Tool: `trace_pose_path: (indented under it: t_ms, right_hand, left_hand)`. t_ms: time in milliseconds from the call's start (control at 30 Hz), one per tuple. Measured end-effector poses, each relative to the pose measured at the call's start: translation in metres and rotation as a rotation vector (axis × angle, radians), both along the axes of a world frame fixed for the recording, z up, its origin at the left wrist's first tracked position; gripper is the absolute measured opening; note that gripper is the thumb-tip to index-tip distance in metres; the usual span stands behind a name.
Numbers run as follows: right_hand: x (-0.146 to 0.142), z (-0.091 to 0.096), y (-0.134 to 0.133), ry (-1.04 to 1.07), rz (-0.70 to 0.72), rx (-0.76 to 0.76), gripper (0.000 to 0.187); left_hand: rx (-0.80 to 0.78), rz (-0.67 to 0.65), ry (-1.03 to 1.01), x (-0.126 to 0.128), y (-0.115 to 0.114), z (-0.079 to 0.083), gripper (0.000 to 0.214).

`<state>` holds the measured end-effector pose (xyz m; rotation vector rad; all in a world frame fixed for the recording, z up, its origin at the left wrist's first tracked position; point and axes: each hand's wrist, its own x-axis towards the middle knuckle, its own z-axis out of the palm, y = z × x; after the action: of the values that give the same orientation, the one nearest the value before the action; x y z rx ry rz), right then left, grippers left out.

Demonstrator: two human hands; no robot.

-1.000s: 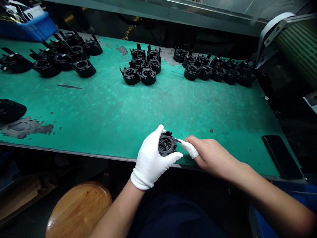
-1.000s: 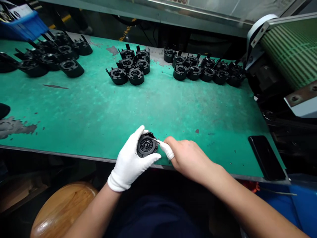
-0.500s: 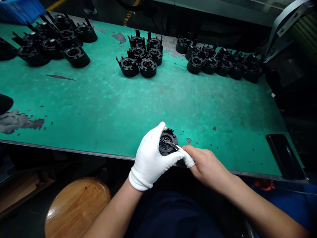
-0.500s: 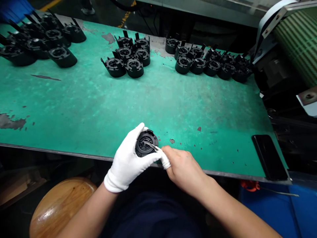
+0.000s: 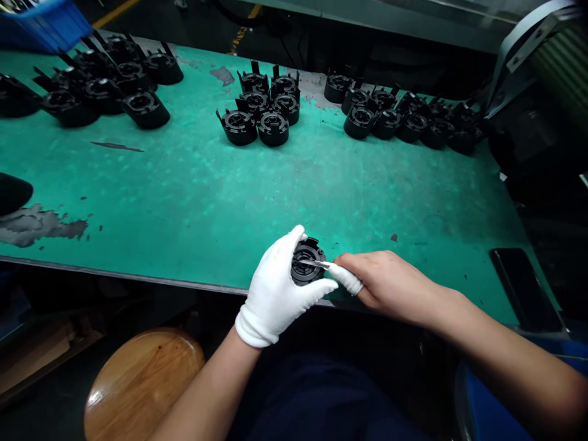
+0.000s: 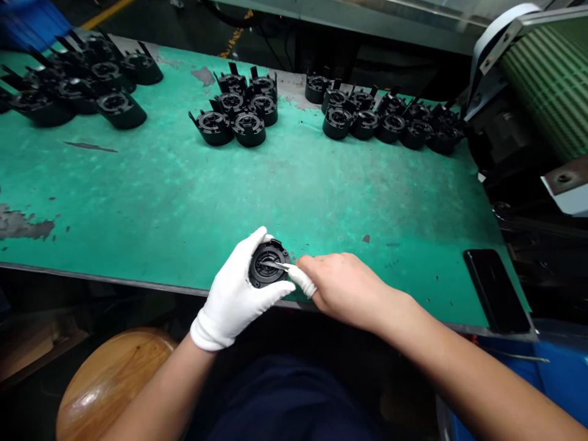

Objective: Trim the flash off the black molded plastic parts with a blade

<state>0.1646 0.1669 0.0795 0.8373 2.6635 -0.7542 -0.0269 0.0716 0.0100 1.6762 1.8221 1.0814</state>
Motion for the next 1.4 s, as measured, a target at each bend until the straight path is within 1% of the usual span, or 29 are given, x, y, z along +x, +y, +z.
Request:
trace_pose_path:
  t_ms: [100,233,367,467,533,600,667,700,767,867,967,1033,1133,1267,1333,1400]
  right_hand:
    - [-0.001,0.0,-0.002,-0.058,0.041,0.063,0.022]
    - [-0.003,0.001,-0.002,-0.059,0.038,0.079,0.024]
    - [-0.004,0.005,0.003,-0.082,0.073,0.019,0.017]
    - [0.001,0.009,0.01,-0.028,0.092,-0.051,0.016]
    - [0.007,0.011,0.015,0.058,0.031,-0.054,0.02]
    - [0.014,0.01,0.02,0.136,-0.063,-0.024,0.026]
    - [0.02,0.009,0.025,0.171,-0.132,-0.006,0.031]
    - [0.022,0.007,0.026,0.176,-0.146,-0.002,0.031]
    - [0.023,0.005,0.027,0.173,-0.132,0.012,0.029]
    - [0.016,0.004,0.027,0.129,-0.043,0.06,0.031]
    - [0.004,0.008,0.028,0.041,0.056,0.133,0.033]
    - [-0.003,0.013,0.032,-0.021,0.11,0.208,0.032]
    - [-0.009,0.018,0.039,-0.067,0.174,0.297,0.031]
    - [-0.009,0.017,0.048,-0.08,0.215,0.359,0.034]
    - [-0.008,0.016,0.052,-0.062,0.225,0.345,0.035]
    - [-0.006,0.015,0.054,-0.019,0.227,0.293,0.033]
  left_hand:
    - [0.013,0.009,-0.003,0.0,0.0,-0.001,0.094]
    - [0.021,0.012,-0.013,0.0,0.0,-0.001,0.088]
    - [0.026,0.006,-0.037,0.001,0.001,-0.001,0.085]
    - [0.041,0.014,-0.041,0.002,0.001,0.0,0.086]
    - [0.093,0.023,-0.037,0.002,0.0,0.002,0.077]
    - [0.157,0.016,-0.02,0.002,-0.001,0.004,0.06]
    - [0.194,-0.004,-0.003,0.002,-0.003,0.005,0.042]
    - [0.201,-0.012,0.0,0.003,-0.003,0.005,0.039]
    - [0.198,0.0,-0.006,0.004,-0.005,0.005,0.042]
    - [0.182,0.064,-0.039,0.005,-0.006,0.004,0.048]
    - [0.151,0.098,0.003,0.006,-0.006,0.003,0.078]
    - [0.108,0.105,0.049,0.007,-0.006,0.002,0.089]
    - [0.078,0.102,0.069,0.006,-0.005,0.0,0.087]
    - [0.101,0.087,0.076,0.006,-0.005,-0.002,0.083]
    - [0.097,0.077,0.073,0.005,-0.005,-0.002,0.082]
    - [0.087,0.071,0.069,0.005,-0.005,-0.002,0.082]
